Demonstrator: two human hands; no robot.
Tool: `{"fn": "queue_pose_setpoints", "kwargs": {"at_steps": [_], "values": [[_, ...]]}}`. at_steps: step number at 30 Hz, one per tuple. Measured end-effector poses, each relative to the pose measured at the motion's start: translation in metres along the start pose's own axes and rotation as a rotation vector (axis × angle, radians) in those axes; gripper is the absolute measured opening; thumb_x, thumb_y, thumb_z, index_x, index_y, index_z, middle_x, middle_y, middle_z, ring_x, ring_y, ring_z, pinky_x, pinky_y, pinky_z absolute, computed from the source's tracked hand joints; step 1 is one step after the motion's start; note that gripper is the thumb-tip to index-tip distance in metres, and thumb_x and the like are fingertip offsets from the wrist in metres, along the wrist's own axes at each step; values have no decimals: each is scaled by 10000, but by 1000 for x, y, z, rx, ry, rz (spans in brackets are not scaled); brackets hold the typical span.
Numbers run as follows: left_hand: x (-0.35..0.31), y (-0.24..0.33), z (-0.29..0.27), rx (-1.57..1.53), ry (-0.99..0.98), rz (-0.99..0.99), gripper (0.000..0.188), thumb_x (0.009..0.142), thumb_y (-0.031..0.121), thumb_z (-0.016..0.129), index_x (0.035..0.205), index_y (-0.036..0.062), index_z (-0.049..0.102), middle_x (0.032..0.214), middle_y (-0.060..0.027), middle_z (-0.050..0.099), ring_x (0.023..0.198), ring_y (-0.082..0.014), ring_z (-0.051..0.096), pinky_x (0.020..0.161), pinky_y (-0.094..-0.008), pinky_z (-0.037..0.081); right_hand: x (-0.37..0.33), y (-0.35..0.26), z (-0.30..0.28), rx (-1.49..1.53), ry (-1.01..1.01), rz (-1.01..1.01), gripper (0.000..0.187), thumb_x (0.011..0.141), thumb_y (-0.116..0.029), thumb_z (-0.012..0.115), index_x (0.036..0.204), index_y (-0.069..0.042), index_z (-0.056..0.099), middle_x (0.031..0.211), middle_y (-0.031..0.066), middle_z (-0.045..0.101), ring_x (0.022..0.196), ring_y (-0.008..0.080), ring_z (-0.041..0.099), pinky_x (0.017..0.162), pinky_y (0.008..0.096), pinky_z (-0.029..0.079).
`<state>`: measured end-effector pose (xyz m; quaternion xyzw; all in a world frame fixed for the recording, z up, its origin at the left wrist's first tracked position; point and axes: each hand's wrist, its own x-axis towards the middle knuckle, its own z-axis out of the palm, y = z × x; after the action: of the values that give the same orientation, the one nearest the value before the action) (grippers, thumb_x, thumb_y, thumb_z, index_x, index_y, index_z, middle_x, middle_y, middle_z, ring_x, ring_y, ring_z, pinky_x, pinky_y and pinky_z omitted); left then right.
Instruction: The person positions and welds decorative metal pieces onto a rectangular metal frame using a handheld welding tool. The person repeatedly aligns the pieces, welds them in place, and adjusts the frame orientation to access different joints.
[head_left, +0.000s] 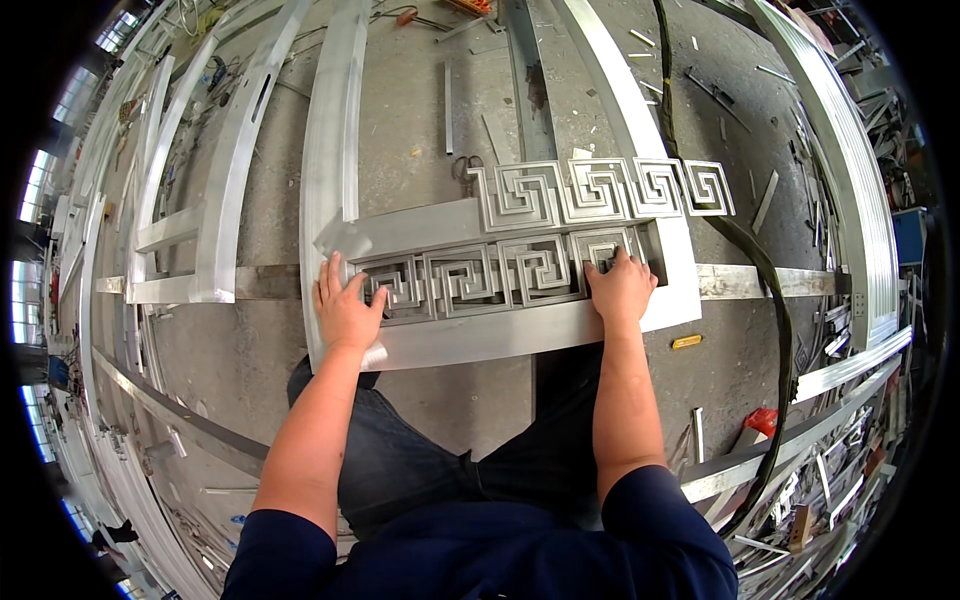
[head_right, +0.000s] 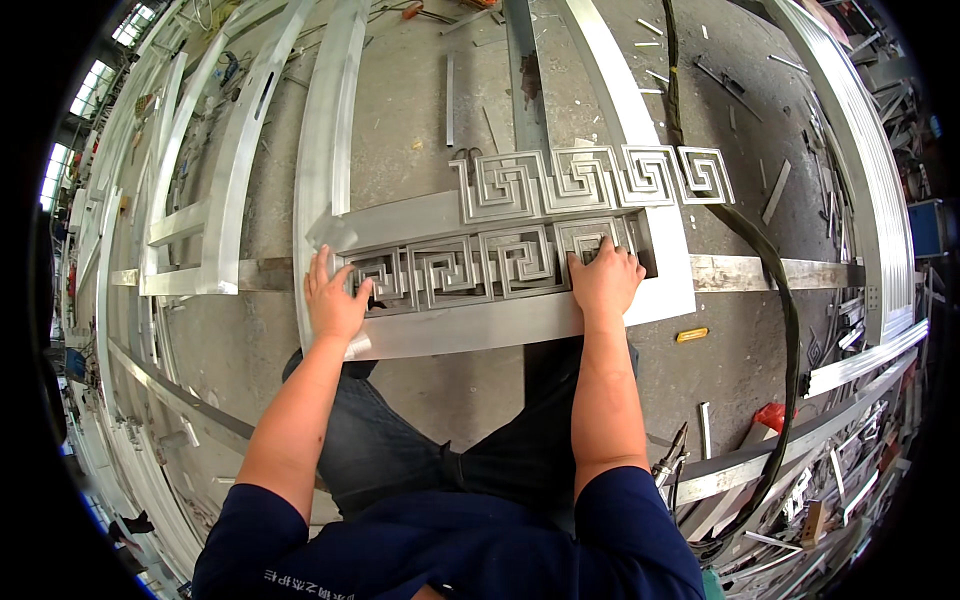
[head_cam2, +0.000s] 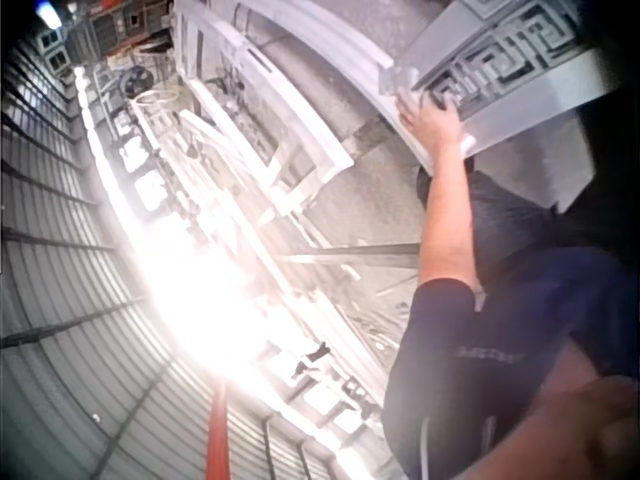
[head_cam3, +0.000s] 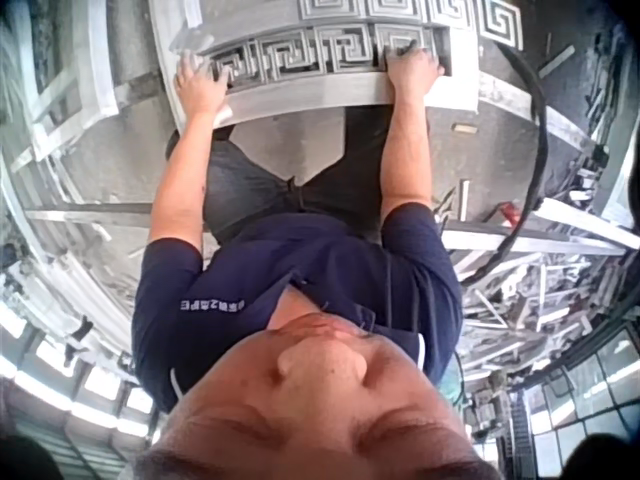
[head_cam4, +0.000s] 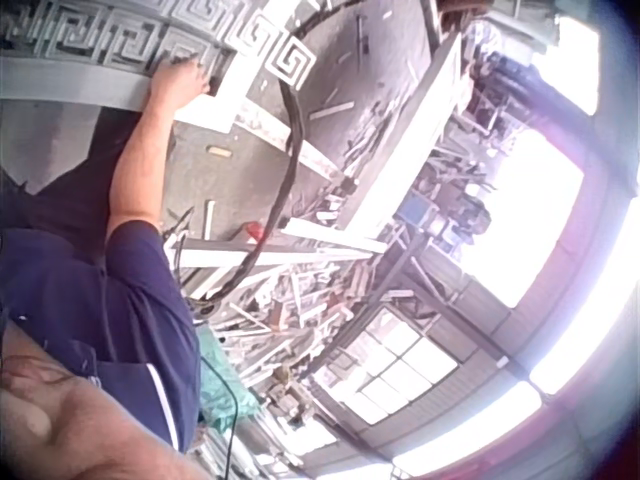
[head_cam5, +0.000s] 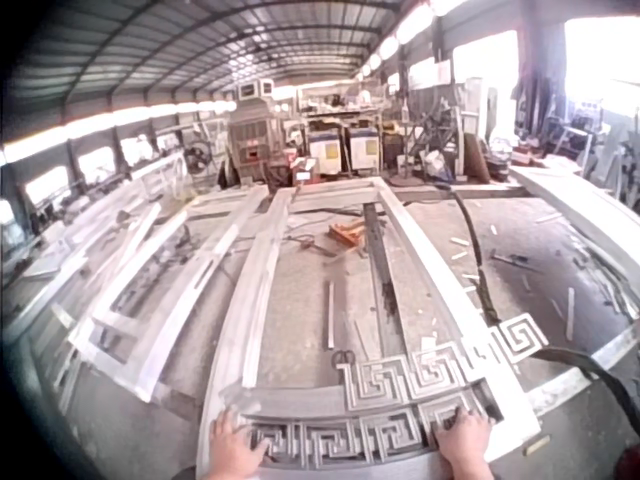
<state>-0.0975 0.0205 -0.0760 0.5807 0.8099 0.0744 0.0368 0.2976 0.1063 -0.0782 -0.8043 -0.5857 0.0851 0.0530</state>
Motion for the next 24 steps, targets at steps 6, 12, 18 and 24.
{"fn": "queue_pose_setpoints", "kwargs": {"at_steps": [6,12,18,24], "values": [[2,5,-5,-10,-1,3,411,854,410,739,1145,119,747,1618,-83,315,1507,-286,243,1244,-469,183,3,0,2,16,-1,-2,591,773,-433,791,1202,-40,686,1080,147,707,1103,331,619,1052,466,385],[-1,-16,-11,-100,38,-37,380,836,356,752,1103,87,750,1599,-128,345,1496,-323,265,1228,-489,210,13,-15,25,42,91,-97,492,719,-373,797,1025,-1,696,991,199,720,985,363,664,958,498,455],[-8,-22,-21,-195,40,55,290,855,275,688,1008,36,746,1569,-199,374,1470,-386,298,1207,-532,237,14,42,60,302,-11,-60,584,754,-322,766,1170,63,625,1095,277,684,996,435,654,898,488,524],[-30,-6,4,-226,-2,8,267,861,326,721,960,81,763,1624,-153,287,1520,-355,202,1231,-525,168,12,73,43,-74,372,-281,463,785,-495,680,934,-67,777,758,192,728,649,385,701,539,536,533]]}}
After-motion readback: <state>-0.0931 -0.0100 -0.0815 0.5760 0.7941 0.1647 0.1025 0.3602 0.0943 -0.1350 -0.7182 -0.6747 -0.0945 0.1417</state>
